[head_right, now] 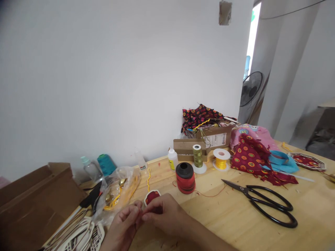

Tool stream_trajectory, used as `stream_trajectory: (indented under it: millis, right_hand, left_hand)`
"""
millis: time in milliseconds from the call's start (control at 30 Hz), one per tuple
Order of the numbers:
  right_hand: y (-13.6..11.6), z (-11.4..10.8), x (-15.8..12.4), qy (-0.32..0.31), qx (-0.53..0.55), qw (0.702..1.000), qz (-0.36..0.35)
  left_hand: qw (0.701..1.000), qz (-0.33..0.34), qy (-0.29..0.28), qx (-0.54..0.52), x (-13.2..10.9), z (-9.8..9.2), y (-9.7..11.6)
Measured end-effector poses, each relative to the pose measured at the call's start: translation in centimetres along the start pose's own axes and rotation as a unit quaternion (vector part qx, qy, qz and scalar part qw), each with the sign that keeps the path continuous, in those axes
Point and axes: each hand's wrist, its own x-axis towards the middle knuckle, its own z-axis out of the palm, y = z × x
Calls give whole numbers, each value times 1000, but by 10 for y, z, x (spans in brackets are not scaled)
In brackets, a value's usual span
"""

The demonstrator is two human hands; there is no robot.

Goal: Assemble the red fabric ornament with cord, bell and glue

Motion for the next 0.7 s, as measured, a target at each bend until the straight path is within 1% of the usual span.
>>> stream_trajectory:
  millis: [167,333,433,567,633,700]
  right_hand:
    - [0,0,1,15,-23,1000,-2]
    - [0,0,3,13,-13,1000,-12]
    - [3,0,4,8,8,1000,-13]
    - [6,1,4,41,-18,999,0]
    - [8,0,4,52,-32,998,4]
    - [10,-1,4,58,-35,998,12]
  left_hand:
    - [1000,-2,8,-6,-1,1,1]
    - [1000,-8,6,-27,-4,1,2]
    - [997,-23,8,-74,-4,1,4]
    - [987,-53,6,-149,-4,2,7]
    - [984,-66,8,-166,-3,3,7]
    - [983,-67,22,-171,-3,3,7]
